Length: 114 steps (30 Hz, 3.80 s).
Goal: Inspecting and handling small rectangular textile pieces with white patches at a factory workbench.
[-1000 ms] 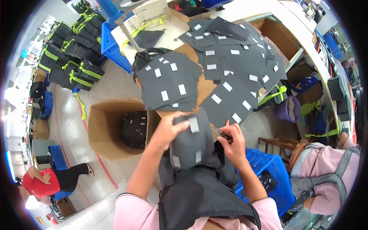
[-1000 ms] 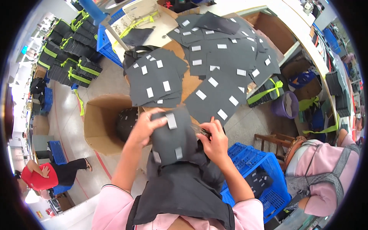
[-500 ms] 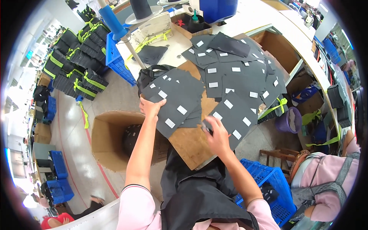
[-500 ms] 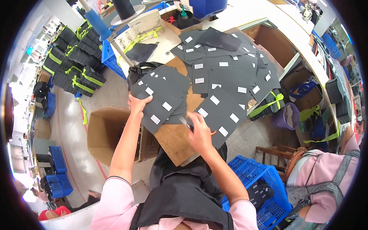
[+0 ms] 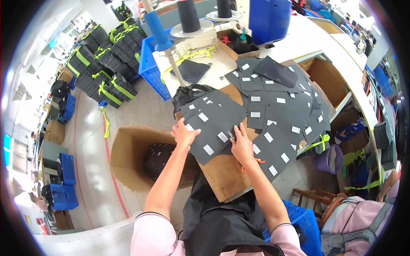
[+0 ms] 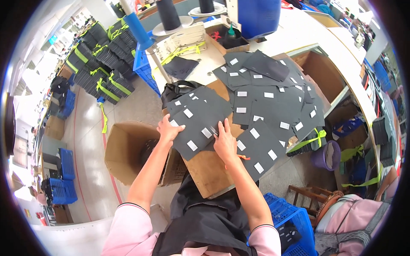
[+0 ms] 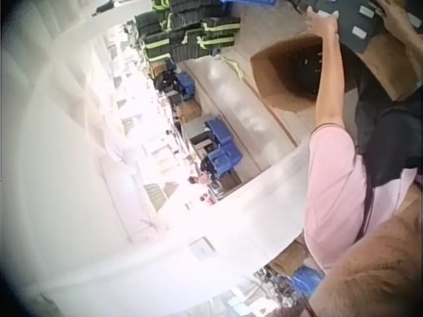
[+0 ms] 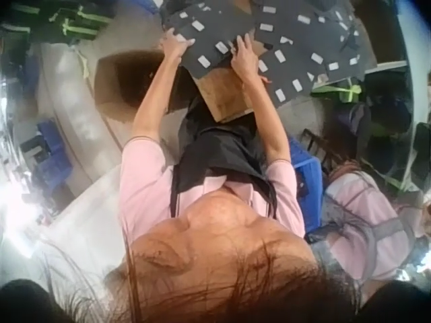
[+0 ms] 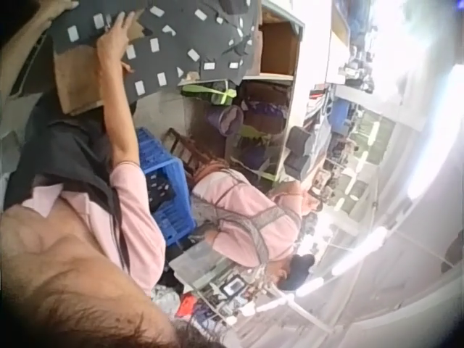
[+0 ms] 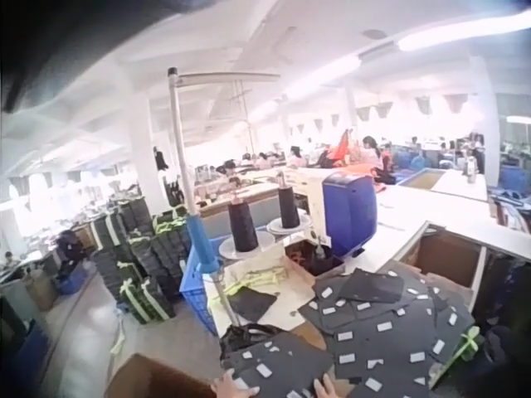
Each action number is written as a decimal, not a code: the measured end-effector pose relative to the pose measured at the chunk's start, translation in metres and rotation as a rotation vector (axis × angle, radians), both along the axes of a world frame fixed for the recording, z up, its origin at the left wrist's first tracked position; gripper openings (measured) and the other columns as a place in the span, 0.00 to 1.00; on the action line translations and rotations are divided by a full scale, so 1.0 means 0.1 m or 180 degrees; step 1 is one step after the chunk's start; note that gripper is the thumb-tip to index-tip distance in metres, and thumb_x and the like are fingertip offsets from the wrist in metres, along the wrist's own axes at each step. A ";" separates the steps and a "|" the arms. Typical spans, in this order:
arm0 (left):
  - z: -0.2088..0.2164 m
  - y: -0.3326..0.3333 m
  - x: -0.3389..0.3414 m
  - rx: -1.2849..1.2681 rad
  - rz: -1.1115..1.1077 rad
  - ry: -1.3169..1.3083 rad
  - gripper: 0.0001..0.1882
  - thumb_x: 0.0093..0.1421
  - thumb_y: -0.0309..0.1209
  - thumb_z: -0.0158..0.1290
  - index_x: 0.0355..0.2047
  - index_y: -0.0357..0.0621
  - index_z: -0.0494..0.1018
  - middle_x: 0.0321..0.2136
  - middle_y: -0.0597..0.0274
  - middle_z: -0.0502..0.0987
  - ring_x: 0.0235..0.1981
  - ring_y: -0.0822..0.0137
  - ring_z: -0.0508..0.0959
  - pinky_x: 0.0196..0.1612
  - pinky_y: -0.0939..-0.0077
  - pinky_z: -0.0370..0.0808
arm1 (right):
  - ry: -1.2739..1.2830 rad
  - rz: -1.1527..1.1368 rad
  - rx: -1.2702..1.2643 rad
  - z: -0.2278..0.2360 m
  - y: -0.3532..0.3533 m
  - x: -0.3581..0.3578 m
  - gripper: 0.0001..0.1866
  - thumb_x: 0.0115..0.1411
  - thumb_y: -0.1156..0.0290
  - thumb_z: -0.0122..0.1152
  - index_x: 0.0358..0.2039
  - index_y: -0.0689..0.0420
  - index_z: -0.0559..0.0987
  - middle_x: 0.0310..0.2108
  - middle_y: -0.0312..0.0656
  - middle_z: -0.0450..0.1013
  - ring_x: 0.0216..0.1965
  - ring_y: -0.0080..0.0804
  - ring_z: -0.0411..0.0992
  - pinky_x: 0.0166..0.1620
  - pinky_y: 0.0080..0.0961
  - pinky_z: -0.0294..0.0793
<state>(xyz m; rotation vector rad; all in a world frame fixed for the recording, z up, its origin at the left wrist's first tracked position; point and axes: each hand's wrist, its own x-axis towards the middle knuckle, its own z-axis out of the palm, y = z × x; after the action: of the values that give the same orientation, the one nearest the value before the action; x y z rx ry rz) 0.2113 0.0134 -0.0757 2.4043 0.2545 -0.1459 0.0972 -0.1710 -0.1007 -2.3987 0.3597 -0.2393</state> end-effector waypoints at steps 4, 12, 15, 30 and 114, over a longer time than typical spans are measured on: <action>-0.06 0.09 0.02 -0.1348 -0.0165 -0.0401 0.38 0.42 0.25 0.64 0.54 0.38 0.61 0.48 0.47 0.68 0.48 0.54 0.70 0.49 0.59 0.70 | -0.0092 0.0089 -0.0150 -0.01 0.02 0.01 0.26 0.56 0.71 0.54 0.56 0.58 0.63 0.63 0.51 0.51 0.38 0.57 0.72 0.39 0.43 0.74; 0.10 0.11 -0.09 -0.1466 -0.0341 0.0286 0.21 0.45 0.30 0.62 0.39 0.33 0.72 0.32 0.46 0.78 0.34 0.51 0.79 0.40 0.60 0.74 | -0.0092 0.0218 -0.0145 0.04 0.08 -0.02 0.26 0.53 0.74 0.54 0.55 0.55 0.65 0.62 0.49 0.54 0.40 0.54 0.72 0.42 0.41 0.74; 0.14 -0.02 -0.30 -0.0172 -0.0696 -0.0959 0.22 0.48 0.33 0.57 0.44 0.40 0.71 0.29 0.42 0.77 0.35 0.44 0.76 0.38 0.55 0.72 | -0.0088 0.0058 0.0839 0.08 0.04 -0.01 0.22 0.54 0.77 0.54 0.51 0.60 0.70 0.62 0.48 0.54 0.36 0.43 0.75 0.37 0.34 0.75; 0.20 2.20 -0.73 -0.3108 0.1573 -0.0982 0.23 0.43 0.22 0.64 0.41 0.34 0.71 0.35 0.60 0.76 0.34 0.67 0.75 0.41 0.73 0.72 | -0.0051 -0.0342 0.2308 0.36 -0.07 -1.13 0.19 0.57 0.81 0.47 0.51 0.66 0.69 0.56 0.43 0.65 0.18 0.19 0.68 0.22 0.15 0.67; 0.99 -0.88 -2.33 -0.2308 -0.3232 -0.0051 0.08 0.59 0.24 0.48 0.38 0.32 0.71 0.31 0.60 0.75 0.32 0.69 0.73 0.37 0.76 0.70 | -0.1057 -0.1330 -0.0064 1.37 -0.08 -2.40 0.12 0.53 0.65 0.60 0.32 0.56 0.69 0.23 0.41 0.73 0.26 0.45 0.73 0.27 0.40 0.69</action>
<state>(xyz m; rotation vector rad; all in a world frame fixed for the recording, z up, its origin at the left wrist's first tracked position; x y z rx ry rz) -0.0214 -0.0744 0.0235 1.5970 -0.8985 -0.5609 -0.1433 -0.1792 0.0360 -2.2282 0.6989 -0.8198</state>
